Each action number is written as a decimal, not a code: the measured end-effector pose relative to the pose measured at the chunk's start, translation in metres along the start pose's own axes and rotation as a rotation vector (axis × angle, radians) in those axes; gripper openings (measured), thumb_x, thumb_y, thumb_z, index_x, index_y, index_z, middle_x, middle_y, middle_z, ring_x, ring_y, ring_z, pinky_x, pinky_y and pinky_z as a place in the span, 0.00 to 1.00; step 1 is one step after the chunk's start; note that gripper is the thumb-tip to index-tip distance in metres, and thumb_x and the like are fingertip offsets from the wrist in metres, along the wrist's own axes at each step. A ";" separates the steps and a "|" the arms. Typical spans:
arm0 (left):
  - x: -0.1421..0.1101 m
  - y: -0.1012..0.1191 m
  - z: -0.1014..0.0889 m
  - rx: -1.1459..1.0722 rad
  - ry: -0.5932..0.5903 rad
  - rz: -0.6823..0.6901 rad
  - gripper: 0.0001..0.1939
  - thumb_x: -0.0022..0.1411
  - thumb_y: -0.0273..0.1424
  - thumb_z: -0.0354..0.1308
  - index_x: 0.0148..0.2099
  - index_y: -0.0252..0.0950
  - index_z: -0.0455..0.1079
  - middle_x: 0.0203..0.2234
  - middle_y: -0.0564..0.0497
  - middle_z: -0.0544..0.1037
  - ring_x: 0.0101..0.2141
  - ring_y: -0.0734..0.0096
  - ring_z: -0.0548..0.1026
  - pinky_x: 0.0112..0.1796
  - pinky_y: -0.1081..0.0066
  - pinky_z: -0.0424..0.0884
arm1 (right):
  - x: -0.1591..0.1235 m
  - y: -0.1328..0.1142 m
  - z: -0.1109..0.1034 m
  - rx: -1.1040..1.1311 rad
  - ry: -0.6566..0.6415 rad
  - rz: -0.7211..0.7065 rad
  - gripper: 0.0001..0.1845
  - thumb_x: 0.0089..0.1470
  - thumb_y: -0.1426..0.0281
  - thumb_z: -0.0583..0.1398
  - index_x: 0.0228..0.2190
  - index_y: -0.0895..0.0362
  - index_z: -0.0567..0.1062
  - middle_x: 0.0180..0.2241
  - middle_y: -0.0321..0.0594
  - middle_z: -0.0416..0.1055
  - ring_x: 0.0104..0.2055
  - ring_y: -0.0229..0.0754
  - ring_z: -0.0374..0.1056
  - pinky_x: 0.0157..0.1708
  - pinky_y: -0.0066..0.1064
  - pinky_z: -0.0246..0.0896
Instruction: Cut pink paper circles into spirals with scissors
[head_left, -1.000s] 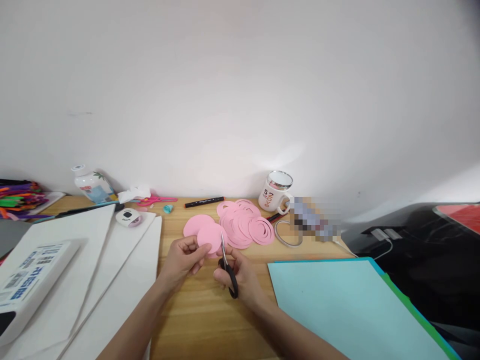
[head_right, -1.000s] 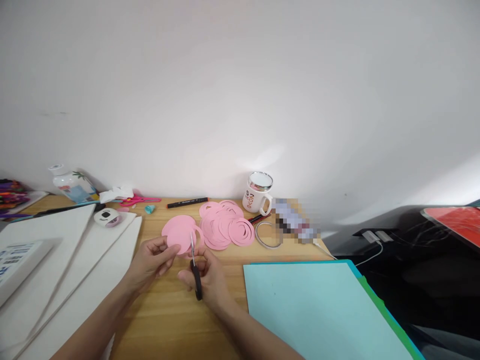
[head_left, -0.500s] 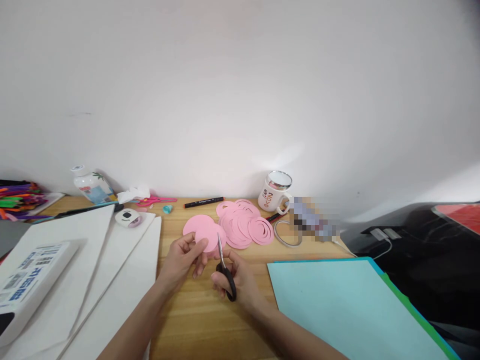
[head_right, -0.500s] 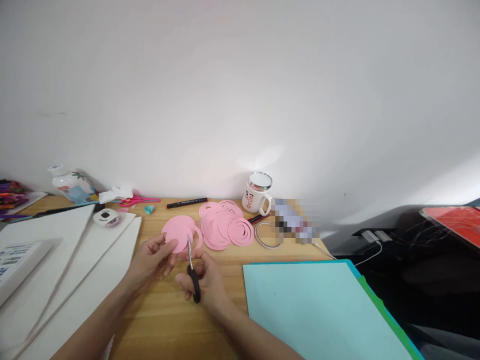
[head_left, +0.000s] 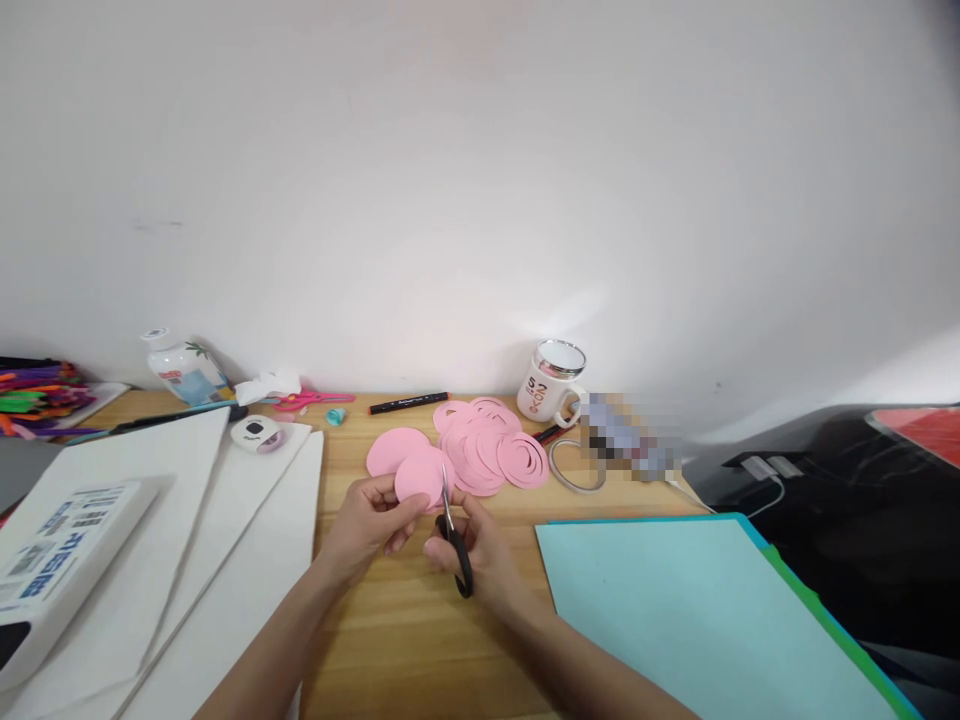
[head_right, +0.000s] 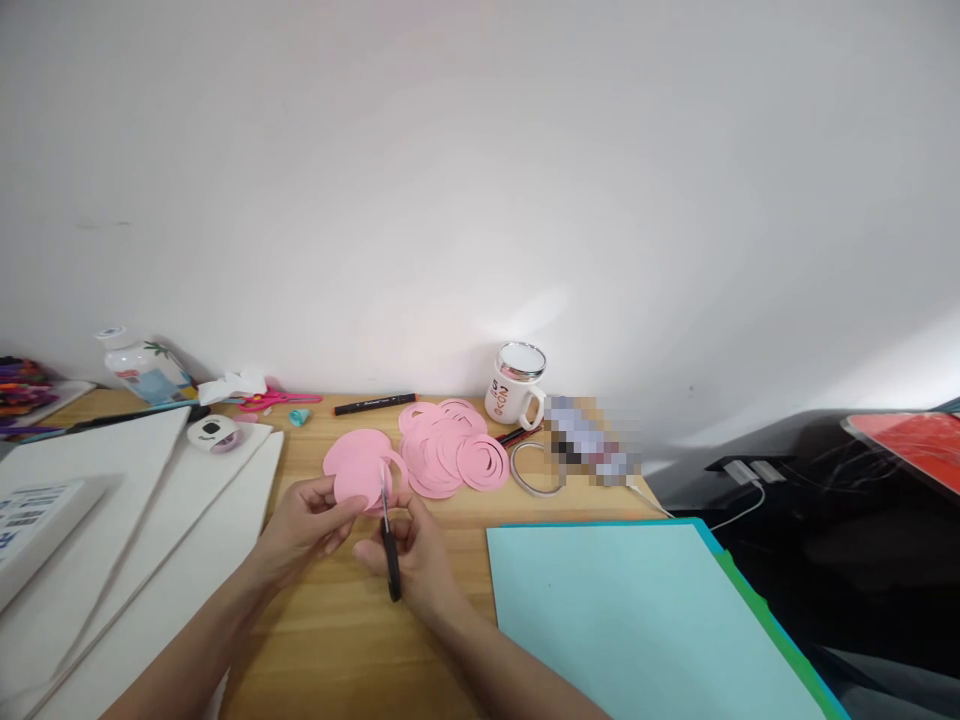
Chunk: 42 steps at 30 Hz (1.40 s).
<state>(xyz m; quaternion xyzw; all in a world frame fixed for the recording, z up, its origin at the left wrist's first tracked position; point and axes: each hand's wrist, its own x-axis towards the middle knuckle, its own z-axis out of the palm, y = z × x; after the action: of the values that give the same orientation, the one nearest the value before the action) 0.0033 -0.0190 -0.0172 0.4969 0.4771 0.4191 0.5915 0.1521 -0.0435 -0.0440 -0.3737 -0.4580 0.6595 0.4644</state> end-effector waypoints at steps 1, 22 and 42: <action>0.000 0.001 0.000 -0.003 0.001 0.000 0.13 0.49 0.37 0.63 0.24 0.32 0.68 0.09 0.59 0.65 0.10 0.84 0.56 0.12 0.81 0.50 | 0.000 0.000 0.000 -0.012 0.002 0.007 0.25 0.36 0.61 0.67 0.34 0.55 0.63 0.18 0.26 0.61 0.18 0.31 0.53 0.17 0.22 0.48; 0.000 0.008 0.002 -0.066 0.105 0.017 0.19 0.44 0.38 0.66 0.18 0.33 0.60 0.09 0.59 0.65 0.09 0.86 0.57 0.11 0.82 0.48 | -0.002 -0.004 0.000 -0.065 -0.014 0.025 0.20 0.41 0.63 0.64 0.35 0.55 0.62 0.12 0.21 0.57 0.12 0.30 0.52 0.13 0.21 0.44; -0.001 0.006 0.001 -0.014 0.049 -0.016 0.15 0.45 0.39 0.64 0.21 0.32 0.67 0.08 0.59 0.64 0.09 0.85 0.55 0.11 0.80 0.49 | -0.001 0.001 0.001 -0.004 -0.015 0.034 0.27 0.33 0.64 0.69 0.34 0.53 0.62 0.18 0.25 0.63 0.17 0.31 0.55 0.16 0.22 0.48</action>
<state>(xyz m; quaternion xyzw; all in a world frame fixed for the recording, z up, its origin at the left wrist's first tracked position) 0.0039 -0.0191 -0.0116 0.4783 0.4926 0.4298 0.5864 0.1513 -0.0451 -0.0448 -0.3775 -0.4561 0.6692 0.4490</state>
